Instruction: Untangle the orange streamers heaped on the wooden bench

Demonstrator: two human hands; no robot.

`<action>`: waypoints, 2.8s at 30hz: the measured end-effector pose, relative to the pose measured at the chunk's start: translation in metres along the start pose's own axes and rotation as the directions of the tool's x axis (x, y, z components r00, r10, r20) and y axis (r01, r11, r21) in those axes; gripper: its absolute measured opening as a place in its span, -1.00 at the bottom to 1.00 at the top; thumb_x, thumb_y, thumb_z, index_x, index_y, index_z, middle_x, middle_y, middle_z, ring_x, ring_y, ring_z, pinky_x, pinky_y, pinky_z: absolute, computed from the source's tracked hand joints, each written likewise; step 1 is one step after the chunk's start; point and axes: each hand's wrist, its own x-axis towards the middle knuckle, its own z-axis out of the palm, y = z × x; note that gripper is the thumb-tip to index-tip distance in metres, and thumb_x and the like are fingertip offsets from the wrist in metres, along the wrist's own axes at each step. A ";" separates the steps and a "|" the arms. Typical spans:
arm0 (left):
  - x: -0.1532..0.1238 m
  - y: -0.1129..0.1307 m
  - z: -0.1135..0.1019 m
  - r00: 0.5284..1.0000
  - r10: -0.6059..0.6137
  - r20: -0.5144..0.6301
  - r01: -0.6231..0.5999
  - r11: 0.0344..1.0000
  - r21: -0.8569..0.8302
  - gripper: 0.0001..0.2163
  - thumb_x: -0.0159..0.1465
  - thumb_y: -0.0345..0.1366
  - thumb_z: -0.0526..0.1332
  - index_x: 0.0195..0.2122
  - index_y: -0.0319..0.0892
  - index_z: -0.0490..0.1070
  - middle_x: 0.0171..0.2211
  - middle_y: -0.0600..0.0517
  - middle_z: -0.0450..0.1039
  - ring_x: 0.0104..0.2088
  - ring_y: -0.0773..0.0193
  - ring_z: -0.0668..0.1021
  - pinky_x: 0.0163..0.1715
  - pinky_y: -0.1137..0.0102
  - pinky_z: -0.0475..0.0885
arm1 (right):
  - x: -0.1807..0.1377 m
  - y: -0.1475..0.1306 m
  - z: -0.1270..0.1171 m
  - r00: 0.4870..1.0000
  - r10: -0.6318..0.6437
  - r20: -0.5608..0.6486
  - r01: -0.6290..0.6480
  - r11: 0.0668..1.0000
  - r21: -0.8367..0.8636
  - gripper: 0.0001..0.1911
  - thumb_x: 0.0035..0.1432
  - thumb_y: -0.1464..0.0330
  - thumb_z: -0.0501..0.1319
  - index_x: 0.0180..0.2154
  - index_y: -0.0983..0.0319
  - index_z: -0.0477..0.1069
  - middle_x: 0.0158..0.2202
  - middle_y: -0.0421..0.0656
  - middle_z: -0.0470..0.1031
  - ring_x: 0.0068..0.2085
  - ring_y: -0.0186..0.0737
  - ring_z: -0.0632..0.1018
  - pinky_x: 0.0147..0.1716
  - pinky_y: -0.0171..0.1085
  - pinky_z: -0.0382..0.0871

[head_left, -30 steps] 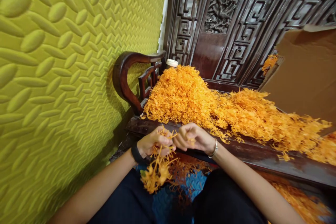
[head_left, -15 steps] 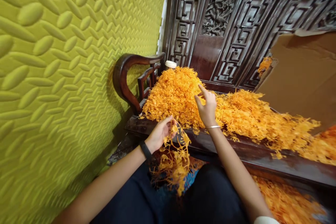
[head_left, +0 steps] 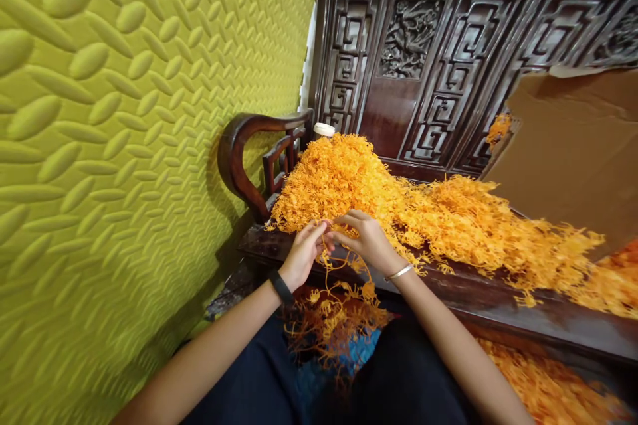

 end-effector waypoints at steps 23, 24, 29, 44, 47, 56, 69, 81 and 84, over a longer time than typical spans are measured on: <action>-0.009 0.009 0.008 0.993 0.091 -0.073 -0.080 0.987 0.138 -0.77 0.10 -0.21 0.28 -0.26 -0.21 0.53 -0.28 0.00 0.53 -0.27 0.31 0.51 -0.22 0.44 0.37 | -0.003 -0.009 0.003 0.989 -0.081 -0.122 0.077 0.996 -0.035 -0.81 0.18 0.24 0.13 -0.35 0.22 0.39 -0.38 -0.09 0.36 -0.33 -0.18 0.40 -0.35 -0.24 0.26; -0.008 0.009 0.007 0.991 0.101 -0.088 -0.085 0.982 0.169 -0.81 0.09 -0.22 0.28 -0.35 -0.24 0.52 -0.39 0.02 0.52 -0.34 0.34 0.50 -0.26 0.46 0.36 | -0.003 -0.009 0.002 0.991 -0.061 -0.116 0.061 0.998 -0.004 -0.79 0.17 0.23 0.15 -0.41 0.23 0.37 -0.40 -0.11 0.35 -0.35 -0.20 0.39 -0.36 -0.26 0.24; -0.006 0.012 0.001 0.999 0.028 -0.037 -0.018 0.967 0.255 -0.71 0.04 -0.22 0.25 -0.71 -0.23 0.24 -0.73 0.18 0.15 -0.68 0.52 0.21 -0.65 0.55 0.10 | -0.002 -0.010 -0.002 0.994 0.066 0.092 -0.093 0.938 0.335 -0.69 0.09 0.16 0.21 -0.50 0.25 0.30 -0.51 -0.20 0.34 -0.44 -0.30 0.35 -0.41 -0.31 0.17; -0.012 0.019 -0.001 0.953 -0.187 0.240 0.159 0.978 0.132 -0.66 -0.15 -0.32 0.16 -0.85 -0.19 -0.05 -0.84 0.22 -0.11 -0.75 0.55 0.08 -0.61 0.48 0.10 | -0.005 -0.009 0.007 0.896 -0.170 0.410 -0.359 0.267 0.894 -0.75 0.06 0.28 0.24 -0.54 0.27 0.29 -0.46 -0.21 0.25 -0.36 -0.31 0.31 -0.31 -0.28 0.19; -0.012 0.016 -0.002 0.947 -0.200 0.253 0.174 0.977 0.120 -0.66 -0.15 -0.30 0.16 -0.85 -0.18 -0.05 -0.85 0.21 -0.08 -0.74 0.53 0.10 -0.58 0.46 0.14 | -0.006 -0.006 0.012 0.897 -0.180 0.403 -0.371 0.187 0.909 -0.75 0.05 0.26 0.23 -0.54 0.27 0.30 -0.48 -0.21 0.25 -0.39 -0.30 0.33 -0.35 -0.27 0.21; -0.015 0.025 0.004 0.959 -0.114 0.261 0.111 0.994 0.026 -0.62 -0.11 -0.32 0.15 -0.79 -0.18 -0.15 -0.81 0.22 -0.16 -0.74 0.53 0.04 -0.59 0.46 0.11 | -0.007 -0.008 0.007 0.974 -0.119 0.195 -0.185 0.086 0.979 -0.65 -0.05 0.18 0.27 -0.64 0.22 0.22 -0.58 -0.23 0.20 -0.43 -0.26 0.33 -0.28 -0.18 0.27; -0.035 -0.059 0.018 0.444 -0.223 0.868 -0.894 -0.179 0.411 -0.85 0.08 -0.29 0.24 -0.57 -0.22 0.39 -0.63 -0.05 0.43 -0.62 0.25 0.41 -0.54 0.35 0.16 | 0.038 0.047 -0.022 0.830 0.088 -0.550 -0.061 0.996 0.068 -0.45 0.09 0.20 0.19 0.09 0.21 0.14 0.12 0.07 0.18 0.16 0.02 0.21 0.11 0.09 0.11; -0.033 -0.076 0.029 0.403 -0.388 0.829 -0.906 -0.299 0.300 -0.82 0.15 -0.38 0.18 -0.57 -0.23 0.48 -0.53 -0.02 0.50 -0.59 0.30 0.43 -0.56 0.37 0.21 | -0.020 -0.022 0.020 0.812 -0.330 0.481 -0.117 0.716 0.688 -0.29 -0.02 0.36 0.34 0.14 0.21 0.11 0.01 -0.05 0.34 0.04 -0.21 0.39 0.08 -0.14 0.24; -0.033 -0.071 0.030 0.422 -0.339 0.841 -0.895 -0.303 0.327 -0.84 0.16 -0.38 0.16 -0.52 -0.25 0.50 -0.52 -0.05 0.50 -0.57 0.27 0.43 -0.53 0.34 0.22 | -0.020 -0.021 0.021 0.866 -0.265 0.424 -0.142 0.683 0.717 -0.38 0.05 0.37 0.29 0.13 0.21 0.13 -0.01 -0.06 0.35 0.01 -0.24 0.40 0.08 -0.14 0.24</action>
